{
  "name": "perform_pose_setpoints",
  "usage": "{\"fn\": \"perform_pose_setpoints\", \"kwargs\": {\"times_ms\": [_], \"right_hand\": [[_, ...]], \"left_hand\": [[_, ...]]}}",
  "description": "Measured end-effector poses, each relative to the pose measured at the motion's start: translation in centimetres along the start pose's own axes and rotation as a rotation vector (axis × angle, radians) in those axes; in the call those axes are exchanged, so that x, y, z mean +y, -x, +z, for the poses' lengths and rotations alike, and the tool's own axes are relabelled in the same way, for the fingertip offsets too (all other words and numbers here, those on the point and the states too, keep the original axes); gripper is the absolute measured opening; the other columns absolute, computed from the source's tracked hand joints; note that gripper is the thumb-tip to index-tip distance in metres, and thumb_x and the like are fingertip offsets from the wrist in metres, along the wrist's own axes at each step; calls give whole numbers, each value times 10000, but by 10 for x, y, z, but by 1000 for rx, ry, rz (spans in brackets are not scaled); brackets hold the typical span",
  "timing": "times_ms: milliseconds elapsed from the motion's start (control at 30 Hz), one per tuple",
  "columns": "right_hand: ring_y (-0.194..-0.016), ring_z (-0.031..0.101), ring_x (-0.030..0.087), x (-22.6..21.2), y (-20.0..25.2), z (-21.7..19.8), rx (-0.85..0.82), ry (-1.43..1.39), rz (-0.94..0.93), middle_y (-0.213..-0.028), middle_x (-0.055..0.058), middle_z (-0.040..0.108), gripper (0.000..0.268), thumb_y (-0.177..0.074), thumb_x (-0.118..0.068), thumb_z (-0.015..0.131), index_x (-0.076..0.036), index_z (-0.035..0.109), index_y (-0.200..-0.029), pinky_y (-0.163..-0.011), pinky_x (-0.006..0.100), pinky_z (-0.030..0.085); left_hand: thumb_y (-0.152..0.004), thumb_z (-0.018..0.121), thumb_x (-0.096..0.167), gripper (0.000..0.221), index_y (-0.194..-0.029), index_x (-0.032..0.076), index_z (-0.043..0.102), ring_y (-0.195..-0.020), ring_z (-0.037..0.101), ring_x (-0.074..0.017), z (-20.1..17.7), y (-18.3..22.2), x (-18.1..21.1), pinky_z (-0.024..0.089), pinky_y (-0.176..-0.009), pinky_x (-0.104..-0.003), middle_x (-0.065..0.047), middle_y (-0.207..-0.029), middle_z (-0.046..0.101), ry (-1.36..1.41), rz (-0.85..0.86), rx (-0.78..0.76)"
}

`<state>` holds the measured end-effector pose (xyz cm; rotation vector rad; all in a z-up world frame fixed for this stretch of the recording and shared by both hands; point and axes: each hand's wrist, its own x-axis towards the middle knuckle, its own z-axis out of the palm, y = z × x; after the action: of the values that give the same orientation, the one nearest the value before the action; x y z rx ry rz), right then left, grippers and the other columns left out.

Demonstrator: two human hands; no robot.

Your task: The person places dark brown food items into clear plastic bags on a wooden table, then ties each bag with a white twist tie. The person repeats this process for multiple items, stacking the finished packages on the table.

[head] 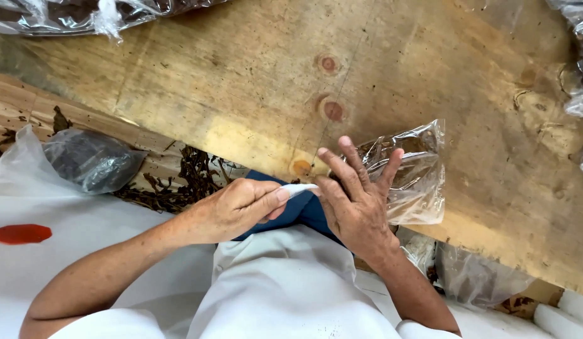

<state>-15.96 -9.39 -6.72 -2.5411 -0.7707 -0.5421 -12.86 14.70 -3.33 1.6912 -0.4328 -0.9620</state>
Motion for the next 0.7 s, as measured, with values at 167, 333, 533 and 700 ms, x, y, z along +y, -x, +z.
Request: {"fn": "perform_pose_setpoints", "kwargs": {"times_ms": [167, 333, 533, 700], "right_hand": [[-1038, 689, 226, -5, -10, 1, -15, -225, -33, -951, -17, 698, 240, -1035, -244, 616, -132, 710, -1226, -1231, 699, -21], [-902, 670, 246, 4, -11, 7, 41, -350, -27, -840, 35, 650, 141, -1026, -164, 609, -81, 718, -1055, -1241, 677, 62], [-851, 611, 274, 4, -14, -5, -47, -430, -11, -835, 73, 621, 202, -1071, -151, 497, 16, 604, -1036, -1251, 672, 74], [-809, 611, 237, 9, -15, -14, -60, -429, -15, -850, 44, 674, 143, -1042, -151, 589, -16, 609, -1001, -1253, 660, 77]], "left_hand": [[-1112, 396, 298, 462, -723, 124, 574, -446, 344, -92, -2, -3, 5, 317, -410, -253, 12, -498, 443, 250, -21, -9], [-1115, 448, 276, 302, -897, 106, 568, -502, 375, -85, 8, -2, 0, 325, -451, -231, -39, -715, 479, 330, 138, 80], [-1111, 505, 61, 340, -1445, 55, 570, -802, 565, -186, 2, -5, 9, 495, -738, -348, -115, -1409, 594, -1097, 814, 529], [-1057, 627, 106, 65, -993, 116, 621, -672, 434, -176, 0, -14, 7, 420, -654, -331, -18, -799, 480, -1354, 770, 689]]}}
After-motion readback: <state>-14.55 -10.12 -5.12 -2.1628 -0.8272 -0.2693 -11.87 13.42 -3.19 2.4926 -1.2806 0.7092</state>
